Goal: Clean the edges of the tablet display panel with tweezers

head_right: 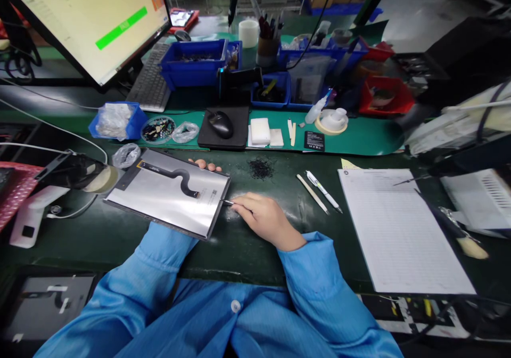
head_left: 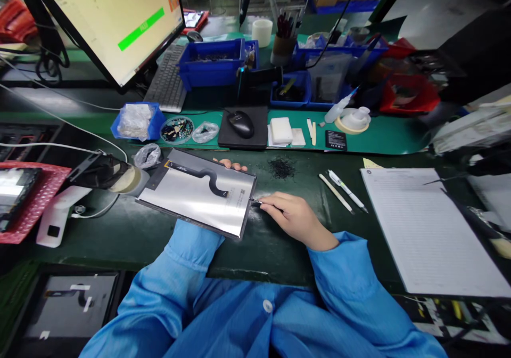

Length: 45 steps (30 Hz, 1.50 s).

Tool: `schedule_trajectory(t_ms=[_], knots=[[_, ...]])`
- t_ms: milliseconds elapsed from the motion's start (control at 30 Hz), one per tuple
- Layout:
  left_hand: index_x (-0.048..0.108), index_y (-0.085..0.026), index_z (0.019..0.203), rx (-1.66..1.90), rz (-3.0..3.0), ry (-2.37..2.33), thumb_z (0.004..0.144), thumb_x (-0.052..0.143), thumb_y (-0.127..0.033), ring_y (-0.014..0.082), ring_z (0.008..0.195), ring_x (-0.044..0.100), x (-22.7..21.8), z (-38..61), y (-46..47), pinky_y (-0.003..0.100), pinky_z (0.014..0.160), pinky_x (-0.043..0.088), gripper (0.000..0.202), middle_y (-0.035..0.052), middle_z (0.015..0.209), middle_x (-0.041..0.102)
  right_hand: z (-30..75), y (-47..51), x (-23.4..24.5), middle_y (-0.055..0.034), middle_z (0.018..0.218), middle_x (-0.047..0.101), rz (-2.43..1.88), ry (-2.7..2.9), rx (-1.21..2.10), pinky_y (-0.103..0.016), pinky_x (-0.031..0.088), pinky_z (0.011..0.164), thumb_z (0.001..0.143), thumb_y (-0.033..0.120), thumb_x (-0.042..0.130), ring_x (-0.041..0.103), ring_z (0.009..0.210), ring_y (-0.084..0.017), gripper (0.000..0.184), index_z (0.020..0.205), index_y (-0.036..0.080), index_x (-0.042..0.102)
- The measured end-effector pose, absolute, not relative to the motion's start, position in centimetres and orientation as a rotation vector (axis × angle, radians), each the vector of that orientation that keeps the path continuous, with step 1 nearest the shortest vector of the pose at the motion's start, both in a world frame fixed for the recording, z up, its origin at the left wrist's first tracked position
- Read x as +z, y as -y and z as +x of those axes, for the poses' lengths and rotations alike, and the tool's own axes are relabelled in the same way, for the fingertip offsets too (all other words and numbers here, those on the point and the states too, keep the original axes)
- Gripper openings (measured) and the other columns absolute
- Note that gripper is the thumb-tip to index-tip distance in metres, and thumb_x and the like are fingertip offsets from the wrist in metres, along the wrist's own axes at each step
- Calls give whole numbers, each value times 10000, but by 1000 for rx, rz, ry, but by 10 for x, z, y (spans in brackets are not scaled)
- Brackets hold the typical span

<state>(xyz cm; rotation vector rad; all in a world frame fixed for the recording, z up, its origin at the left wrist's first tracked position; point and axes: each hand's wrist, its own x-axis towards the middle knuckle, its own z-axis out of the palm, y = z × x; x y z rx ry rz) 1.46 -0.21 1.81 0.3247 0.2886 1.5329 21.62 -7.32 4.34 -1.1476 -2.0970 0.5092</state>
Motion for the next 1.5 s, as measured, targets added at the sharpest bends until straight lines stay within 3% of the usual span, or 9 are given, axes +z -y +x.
schedule_trajectory(t_ms=[233, 367, 467, 567, 667, 867, 1100, 1333, 1500], knots=[[685, -266, 1042, 1535, 352, -280, 1101, 247, -452, 217, 927, 648, 25, 16, 6, 479, 1024, 542, 480, 53, 983, 633, 214, 75, 41, -38, 925, 864, -1220, 1992, 545, -289, 657, 708, 1017, 313, 697, 813, 742, -205, 173, 1088, 222, 826], [723, -262, 1124, 1518, 388, -117, 1086, 276, -422, 243, 981, 675, 15, 12, 3, 483, 1041, 543, 476, 63, 1035, 679, 214, 74, 43, -66, 986, 867, -1145, 2071, 474, -317, 665, 774, 1053, 269, 639, 827, 839, -227, 208, 1074, 202, 835], [740, -270, 1171, 1443, 404, 19, 1055, 173, -439, 258, 1044, 688, 7, 7, -2, 501, 1094, 509, 603, 98, 1078, 695, 214, 74, 45, -69, 1001, 868, -1118, 2082, 488, -311, 665, 779, 1067, 245, 605, 827, 850, -220, 236, 1087, 199, 836], [738, -245, 1205, 1398, 439, 106, 1028, 73, -435, 258, 1085, 687, 8, 6, -3, 500, 1134, 479, 713, 114, 1107, 696, 213, 75, 41, -50, 968, 871, -1168, 2012, 557, -286, 666, 728, 1029, 277, 677, 821, 769, -201, 191, 1136, 211, 820], [737, -260, 1142, 1474, 435, -15, 1067, 178, -444, 231, 1006, 687, 14, 9, 0, 473, 1091, 519, 593, 78, 1053, 692, 213, 76, 38, -36, 927, 868, -1176, 1981, 545, -281, 665, 697, 1010, 299, 713, 814, 718, -196, 160, 1099, 224, 823], [691, -284, 1038, 1536, 360, -261, 1085, 361, -443, 217, 931, 662, 20, 15, 3, 486, 1020, 562, 370, 48, 985, 643, 214, 73, 43, -63, 1019, 867, -1106, 2068, 476, -316, 675, 810, 1064, 242, 612, 828, 878, -220, 229, 1103, 228, 837], [671, -265, 1052, 1530, 340, -222, 1100, 295, -434, 222, 936, 653, 23, 15, 4, 478, 1004, 559, 415, 51, 980, 618, 213, 76, 40, -36, 954, 871, -1192, 1996, 573, -273, 662, 694, 1008, 308, 709, 813, 722, -197, 168, 1110, 240, 824], [661, -269, 1034, 1518, 335, -271, 1089, 290, -433, 224, 932, 648, 25, 13, 5, 491, 1009, 553, 409, 50, 970, 617, 213, 74, 46, -76, 987, 868, -1112, 2078, 487, -314, 672, 793, 1051, 218, 617, 830, 859, -230, 227, 1077, 208, 842], [666, -277, 1036, 1520, 341, -274, 1094, 287, -440, 221, 931, 644, 28, 13, 6, 488, 1010, 547, 417, 47, 977, 604, 213, 76, 43, -42, 947, 871, -1152, 1999, 559, -275, 666, 709, 1014, 281, 695, 818, 741, -199, 155, 1071, 234, 831]])
